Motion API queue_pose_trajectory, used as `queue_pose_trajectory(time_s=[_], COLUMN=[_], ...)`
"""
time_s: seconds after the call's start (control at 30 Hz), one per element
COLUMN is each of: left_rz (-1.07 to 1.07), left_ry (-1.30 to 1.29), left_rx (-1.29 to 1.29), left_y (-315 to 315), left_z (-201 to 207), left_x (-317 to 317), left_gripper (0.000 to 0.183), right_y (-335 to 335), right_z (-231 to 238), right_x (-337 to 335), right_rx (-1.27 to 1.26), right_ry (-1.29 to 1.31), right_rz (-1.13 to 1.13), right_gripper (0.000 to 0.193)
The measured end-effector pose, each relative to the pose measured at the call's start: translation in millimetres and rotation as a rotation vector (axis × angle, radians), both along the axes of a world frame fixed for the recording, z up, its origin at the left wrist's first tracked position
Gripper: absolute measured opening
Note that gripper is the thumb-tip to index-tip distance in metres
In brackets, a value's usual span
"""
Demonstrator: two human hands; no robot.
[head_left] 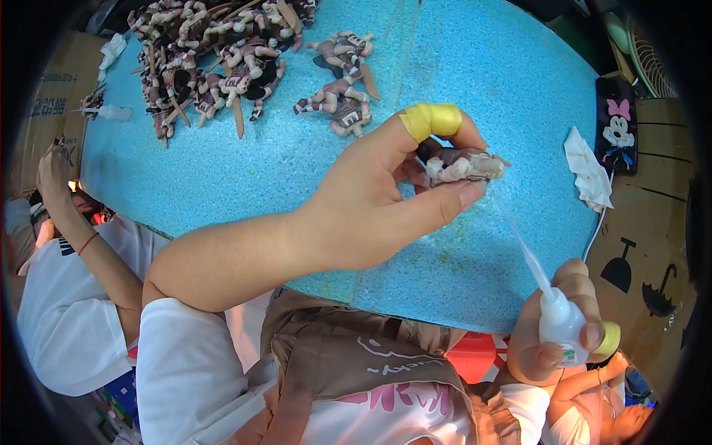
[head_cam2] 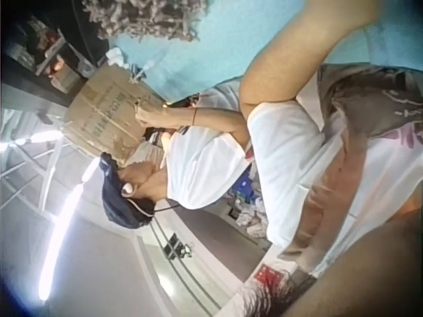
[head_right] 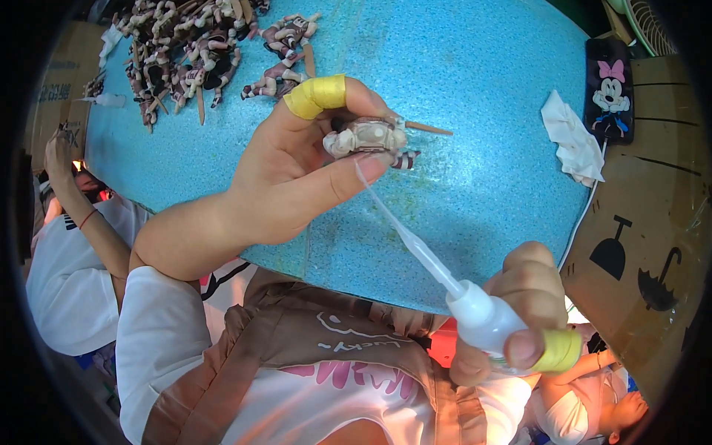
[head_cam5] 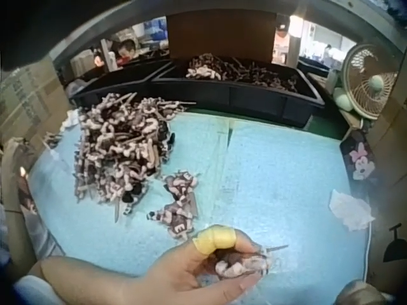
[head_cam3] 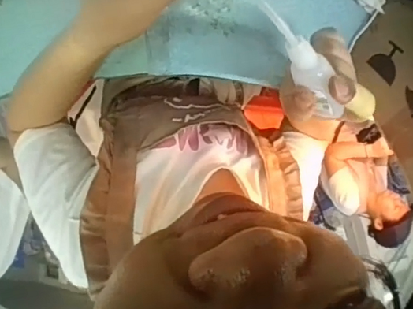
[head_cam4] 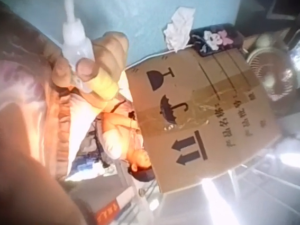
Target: The person assembles small figurine components by applying adhesive from a dispenser bottle onto the pieces and pressing the parts together by hand.
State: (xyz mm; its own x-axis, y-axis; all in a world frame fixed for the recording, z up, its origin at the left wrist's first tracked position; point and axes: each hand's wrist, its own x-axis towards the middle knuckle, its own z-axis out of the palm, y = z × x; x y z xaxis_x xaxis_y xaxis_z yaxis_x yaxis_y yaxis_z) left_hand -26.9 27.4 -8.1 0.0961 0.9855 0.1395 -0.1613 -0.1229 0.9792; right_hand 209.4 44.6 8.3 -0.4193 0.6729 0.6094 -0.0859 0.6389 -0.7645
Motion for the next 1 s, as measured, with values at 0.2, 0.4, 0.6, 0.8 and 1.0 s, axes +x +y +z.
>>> queue_pose_trajectory(time_s=[0.2, 0.4, 0.6, 0.8, 1.0], left_rz=[0.03, 0.01, 0.012, 0.015, 0.01], left_ry=[0.069, 0.065, 0.062, 0.057, 0.04], left_rx=[0.061, 0.073, 0.059, 0.078, 0.059], left_y=[1.0, -0.7, -1.4, -0.7, -0.4], left_z=[-0.7, 2.2, -0.3, 0.6, 1.6], left_x=[-1.4, -0.3, -2.0, 0.2, 1.0], left_gripper=[0.037, 0.039, 0.04, 0.039, 0.038], right_y=[1.3, -2.6, -3.4, -2.7, -5.2], right_z=[2.8, 14.2, 14.2, 12.2, 12.9], right_x=[-10.7, -16.4, -18.3, -22.2, -32.0], right_rx=[0.175, 0.231, 0.212, 0.243, 0.262], right_ry=[-0.17, -0.188, -0.194, -0.178, -0.117], right_rz=[-0.014, -0.036, -0.052, -0.093, -0.185], right_gripper=[0.027, 0.032, 0.034, 0.027, 0.022])
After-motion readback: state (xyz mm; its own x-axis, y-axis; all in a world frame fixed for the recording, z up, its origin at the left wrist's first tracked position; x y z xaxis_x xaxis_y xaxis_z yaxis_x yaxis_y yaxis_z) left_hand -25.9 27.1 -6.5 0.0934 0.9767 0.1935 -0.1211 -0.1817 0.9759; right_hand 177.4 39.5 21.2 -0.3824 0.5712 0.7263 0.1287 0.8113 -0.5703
